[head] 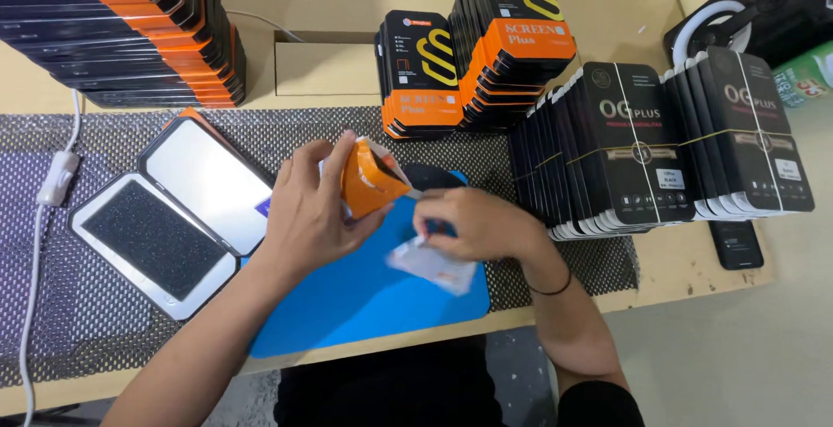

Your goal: The person places screen protector components and instructions into orange retail boxes, closes the boxes, and stacks them on a work surface.

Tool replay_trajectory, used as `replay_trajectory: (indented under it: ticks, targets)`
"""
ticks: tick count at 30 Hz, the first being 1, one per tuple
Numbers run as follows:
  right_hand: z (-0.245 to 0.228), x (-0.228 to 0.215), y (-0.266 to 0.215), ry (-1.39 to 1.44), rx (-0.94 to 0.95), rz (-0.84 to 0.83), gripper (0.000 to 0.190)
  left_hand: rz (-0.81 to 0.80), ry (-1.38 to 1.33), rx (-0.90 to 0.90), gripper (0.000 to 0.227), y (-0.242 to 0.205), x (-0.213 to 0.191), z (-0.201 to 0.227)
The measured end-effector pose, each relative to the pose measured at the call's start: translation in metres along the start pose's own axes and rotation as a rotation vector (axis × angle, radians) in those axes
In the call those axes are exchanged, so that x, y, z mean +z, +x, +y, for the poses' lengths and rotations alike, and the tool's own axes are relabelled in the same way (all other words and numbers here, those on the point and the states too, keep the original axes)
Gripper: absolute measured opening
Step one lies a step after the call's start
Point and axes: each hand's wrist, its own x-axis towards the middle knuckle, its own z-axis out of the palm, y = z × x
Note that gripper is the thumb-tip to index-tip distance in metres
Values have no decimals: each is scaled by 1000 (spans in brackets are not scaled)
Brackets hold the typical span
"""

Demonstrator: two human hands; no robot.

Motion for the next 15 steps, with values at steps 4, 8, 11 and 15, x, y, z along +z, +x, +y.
replay_trajectory:
  ticks: [4, 8, 11, 15]
  targets:
    - [20, -2, -11, 322, -77, 579, 11, 163, -13, 32, 99, -5, 3, -3]
    - [34, 2, -11, 706, -276, 1181, 20, 223, -16, 46, 96, -4, 3, -4]
    - [35, 1, -5, 744, -349, 1318, 21, 211, -13, 70, 94, -3, 5, -1]
    - [37, 12, -2, 760, -315, 1322, 24, 189, -10, 69, 94, -4, 4, 0]
